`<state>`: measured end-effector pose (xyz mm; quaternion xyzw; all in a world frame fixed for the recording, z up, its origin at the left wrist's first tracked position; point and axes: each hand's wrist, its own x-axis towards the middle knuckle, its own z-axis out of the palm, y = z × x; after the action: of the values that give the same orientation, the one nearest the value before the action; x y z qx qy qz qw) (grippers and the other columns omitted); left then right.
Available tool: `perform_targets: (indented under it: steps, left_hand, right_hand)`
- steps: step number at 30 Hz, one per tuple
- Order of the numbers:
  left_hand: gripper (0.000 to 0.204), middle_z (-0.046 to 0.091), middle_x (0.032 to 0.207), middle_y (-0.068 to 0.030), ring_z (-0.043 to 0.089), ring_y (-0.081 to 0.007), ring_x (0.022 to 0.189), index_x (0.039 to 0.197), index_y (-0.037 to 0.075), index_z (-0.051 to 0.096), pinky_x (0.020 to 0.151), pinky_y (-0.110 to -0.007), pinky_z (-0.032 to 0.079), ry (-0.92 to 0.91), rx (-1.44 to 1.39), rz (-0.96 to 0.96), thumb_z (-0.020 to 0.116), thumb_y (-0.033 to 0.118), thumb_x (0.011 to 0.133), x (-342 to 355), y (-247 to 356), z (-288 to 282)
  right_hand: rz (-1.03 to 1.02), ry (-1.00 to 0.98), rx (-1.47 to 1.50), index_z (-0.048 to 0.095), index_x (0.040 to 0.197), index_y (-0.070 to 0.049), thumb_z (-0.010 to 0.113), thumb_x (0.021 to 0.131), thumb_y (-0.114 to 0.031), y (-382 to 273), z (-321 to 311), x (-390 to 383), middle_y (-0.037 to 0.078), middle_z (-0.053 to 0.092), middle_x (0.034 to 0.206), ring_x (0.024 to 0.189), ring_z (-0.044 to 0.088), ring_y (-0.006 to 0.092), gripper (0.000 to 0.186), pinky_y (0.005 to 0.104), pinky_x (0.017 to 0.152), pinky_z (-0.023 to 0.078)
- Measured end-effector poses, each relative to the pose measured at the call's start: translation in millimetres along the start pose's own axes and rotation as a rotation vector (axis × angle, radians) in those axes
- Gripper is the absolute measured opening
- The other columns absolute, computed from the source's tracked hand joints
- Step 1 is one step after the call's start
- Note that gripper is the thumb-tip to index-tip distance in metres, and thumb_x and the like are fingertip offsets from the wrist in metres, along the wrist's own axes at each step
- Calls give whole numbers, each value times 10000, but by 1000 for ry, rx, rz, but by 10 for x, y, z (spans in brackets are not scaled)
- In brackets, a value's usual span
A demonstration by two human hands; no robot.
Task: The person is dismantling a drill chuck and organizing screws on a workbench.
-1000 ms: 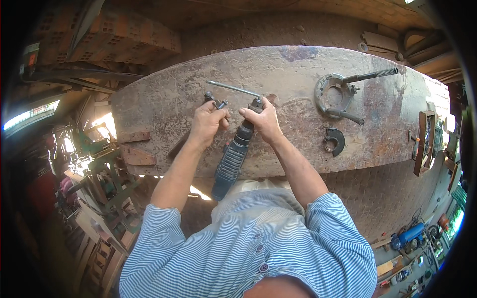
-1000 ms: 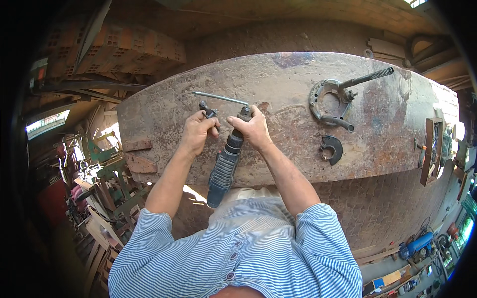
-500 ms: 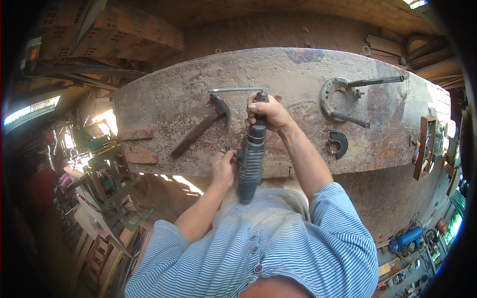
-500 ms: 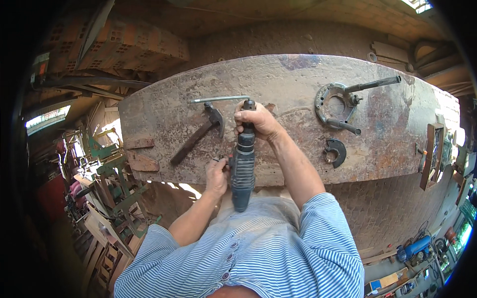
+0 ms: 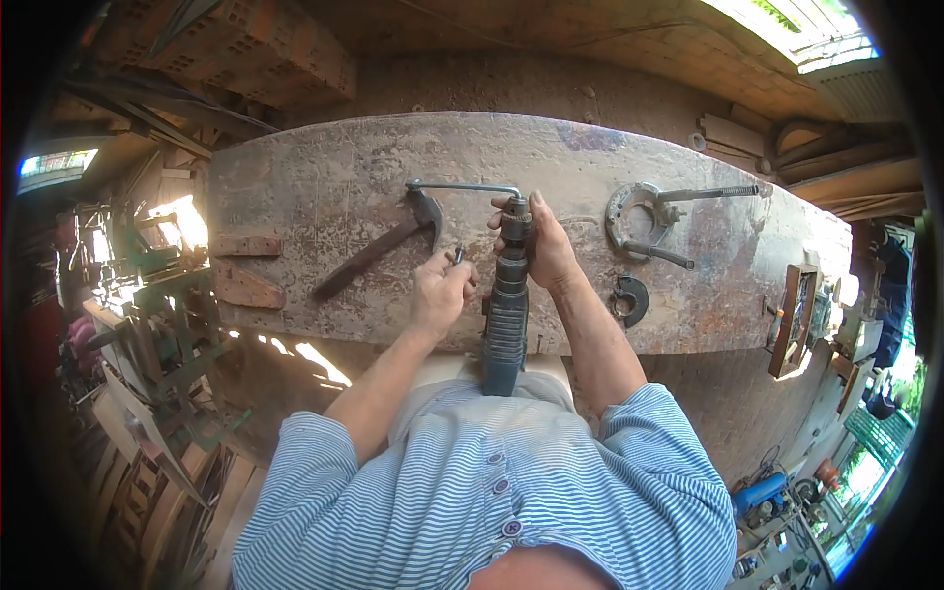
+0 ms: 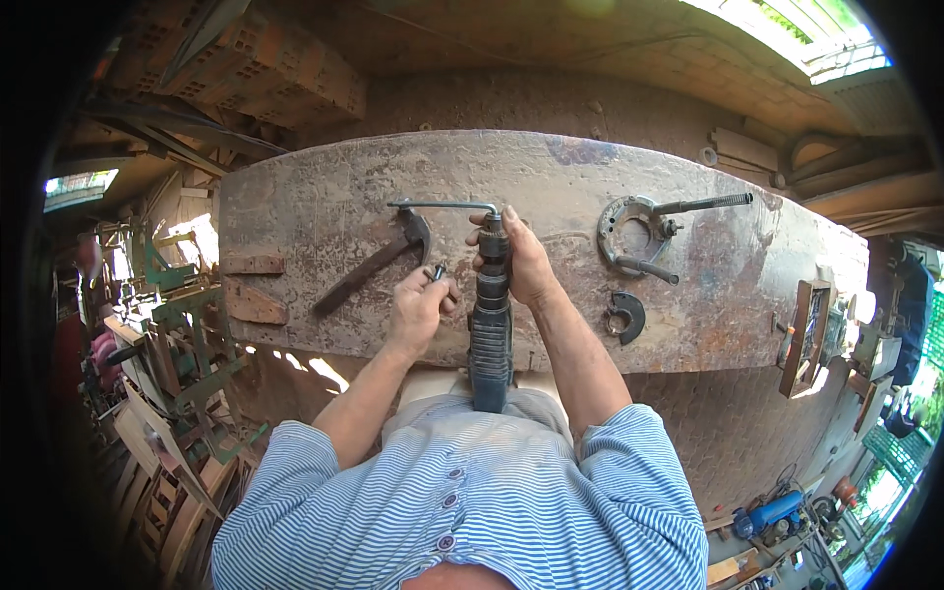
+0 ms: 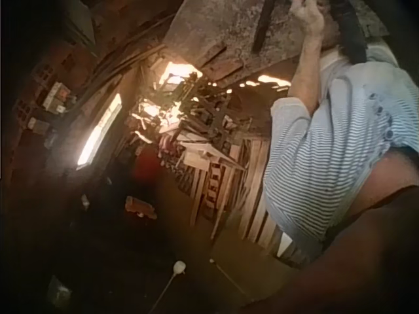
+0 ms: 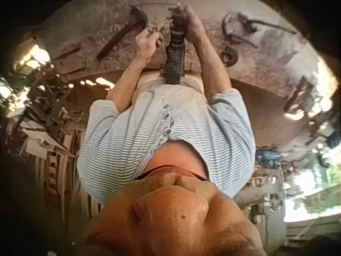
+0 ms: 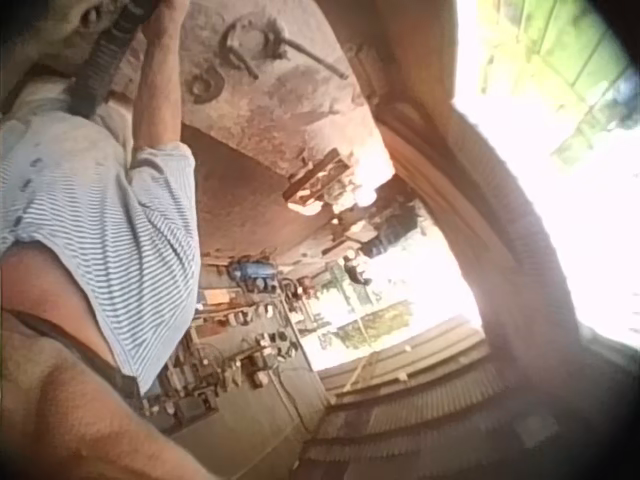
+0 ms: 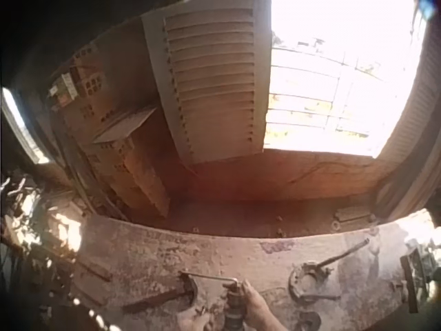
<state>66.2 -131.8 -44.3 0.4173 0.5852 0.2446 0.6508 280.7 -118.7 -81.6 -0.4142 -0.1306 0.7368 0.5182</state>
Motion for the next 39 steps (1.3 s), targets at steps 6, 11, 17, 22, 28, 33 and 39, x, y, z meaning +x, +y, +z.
perform_targets:
  steps: [6, 11, 17, 22, 28, 33, 39]
  left_hand:
    - [247, 750, 895, -102, 686, -139, 652, 1014, 7, 655, 598, -293, 571, -217, -300, -49, 599, 234, 1094, 75, 593, 218]
    - [214, 756, 909, -124, 706, -160, 653, 1150, 13, 609, 640, -306, 601, -269, -479, -89, 583, 221, 1108, 218, 512, 299]
    - [210, 764, 923, -160, 715, -191, 683, 1118, 11, 648, 682, -388, 634, -407, -619, -170, 536, 189, 1135, 243, 578, 228]
    - [237, 773, 970, -151, 736, -187, 756, 1165, 11, 664, 769, -440, 647, -492, -731, -300, 503, 183, 1146, 223, 733, 173]
    - [264, 778, 1043, -164, 758, -193, 814, 1182, -3, 658, 896, -511, 662, -569, -756, -340, 473, 184, 1157, 207, 769, 111]
    - [281, 777, 1024, -174, 765, -202, 792, 1169, -30, 659, 826, -454, 686, -538, -681, -250, 476, 183, 1166, 130, 712, 136]
    - [470, 755, 822, -123, 744, -172, 703, 983, -7, 718, 672, -297, 624, -546, -37, -188, 635, 434, 1121, 172, 864, -42]
  right_hand:
    - [26, -21, 186, 598, 1435, 17, 468, 1171, -476, -36, 74, -42, 148, 740, 1103, 825, 711, 231, 574, 412, 817, 626]
    - [-42, -73, 154, 616, 1339, 26, 551, 1156, -458, 1, 77, -132, 112, 692, 913, 675, 673, 210, 521, 345, 579, 598]
    - [-83, -116, 146, 610, 1308, 37, 559, 1154, -457, -78, 232, -311, 60, 604, 736, 574, 639, 195, 520, 318, 509, 550]
    - [-127, -17, 72, 630, 1345, 21, 594, 1145, -441, -56, 287, -354, 9, 617, 789, 657, 641, 138, 505, 278, 596, 547]
    - [-132, -39, 73, 644, 1360, 23, 600, 1146, -428, -25, 318, -352, -11, 634, 834, 708, 630, 84, 501, 240, 646, 536]
    - [-116, -79, 70, 661, 1332, 20, 610, 1144, -413, -12, 252, -360, 14, 670, 885, 709, 627, 82, 474, 243, 647, 528]
    - [-46, -122, -121, 680, 1124, -18, 765, 1038, -427, -180, 201, -162, 47, 701, 874, 713, 657, 130, 426, 314, 667, 565]
